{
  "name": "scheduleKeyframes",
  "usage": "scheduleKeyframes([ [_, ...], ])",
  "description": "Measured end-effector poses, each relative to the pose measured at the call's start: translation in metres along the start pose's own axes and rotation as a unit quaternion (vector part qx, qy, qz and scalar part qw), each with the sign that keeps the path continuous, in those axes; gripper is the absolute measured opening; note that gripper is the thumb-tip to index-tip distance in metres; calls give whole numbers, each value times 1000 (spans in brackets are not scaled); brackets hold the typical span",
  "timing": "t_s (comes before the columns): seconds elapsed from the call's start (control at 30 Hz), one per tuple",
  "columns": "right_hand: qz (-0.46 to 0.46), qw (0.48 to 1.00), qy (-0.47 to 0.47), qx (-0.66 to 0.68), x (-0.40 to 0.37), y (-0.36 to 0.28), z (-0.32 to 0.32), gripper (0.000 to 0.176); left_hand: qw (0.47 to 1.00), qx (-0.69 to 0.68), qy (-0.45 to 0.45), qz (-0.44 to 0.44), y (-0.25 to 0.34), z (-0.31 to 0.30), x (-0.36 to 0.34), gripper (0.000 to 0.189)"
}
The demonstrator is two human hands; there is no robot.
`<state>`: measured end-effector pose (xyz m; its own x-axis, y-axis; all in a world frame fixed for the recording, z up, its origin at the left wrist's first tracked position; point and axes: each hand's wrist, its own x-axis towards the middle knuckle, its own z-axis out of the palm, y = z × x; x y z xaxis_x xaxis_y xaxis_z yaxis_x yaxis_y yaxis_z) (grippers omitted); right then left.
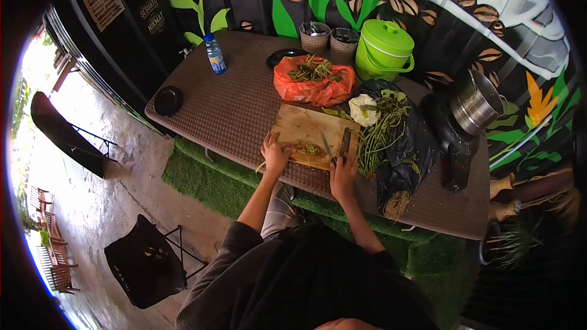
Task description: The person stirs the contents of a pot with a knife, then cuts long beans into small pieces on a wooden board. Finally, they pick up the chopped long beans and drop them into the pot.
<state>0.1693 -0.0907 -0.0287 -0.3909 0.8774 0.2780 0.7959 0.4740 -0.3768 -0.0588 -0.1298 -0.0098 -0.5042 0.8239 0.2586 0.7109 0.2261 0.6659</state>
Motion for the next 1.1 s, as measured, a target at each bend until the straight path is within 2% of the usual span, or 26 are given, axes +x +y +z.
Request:
scheduleKeyframes([
  [0.07,-18,997,3,76,1,9,2,31,999,36,31,-17,0,0,-9,26],
  [0.2,-43,998,-10,44,4,10,-4,31,997,42,45,-35,2,0,-15,26],
  [0.27,-40,996,-64,45,17,10,-7,32,997,31,53,-46,5,0,-9,22],
  [0.37,-43,993,-82,79,41,9,-7,33,998,28,57,-18,-20,6,14,26],
  [0.47,-29,990,-95,99,56,11,0,35,999,26,21,-26,-25,2,28,25],
  [0.6,-26,986,-110,121,62,16,-1,37,998,33,41,-27,-20,4,21,25],
  [0.67,-68,982,-95,147,69,24,2,40,998,36,44,-31,-18,5,16,24],
  [0.8,-68,985,-107,120,97,35,5,40,997,28,23,-61,-8,10,18,24],
  [0.93,-79,975,-92,186,108,41,0,37,998,19,2,-56,-4,15,22,26],
  [1.0,-149,987,-11,-64,102,37,5,32,999,-2,13,-49,1,10,19,22],
  [1.03,-151,986,-11,-64,97,25,-3,32,999,-1,14,-50,3,7,19,22],
  [1.1,-132,989,66,-26,80,-7,-17,30,999,33,34,27,5,0,19,18],
])
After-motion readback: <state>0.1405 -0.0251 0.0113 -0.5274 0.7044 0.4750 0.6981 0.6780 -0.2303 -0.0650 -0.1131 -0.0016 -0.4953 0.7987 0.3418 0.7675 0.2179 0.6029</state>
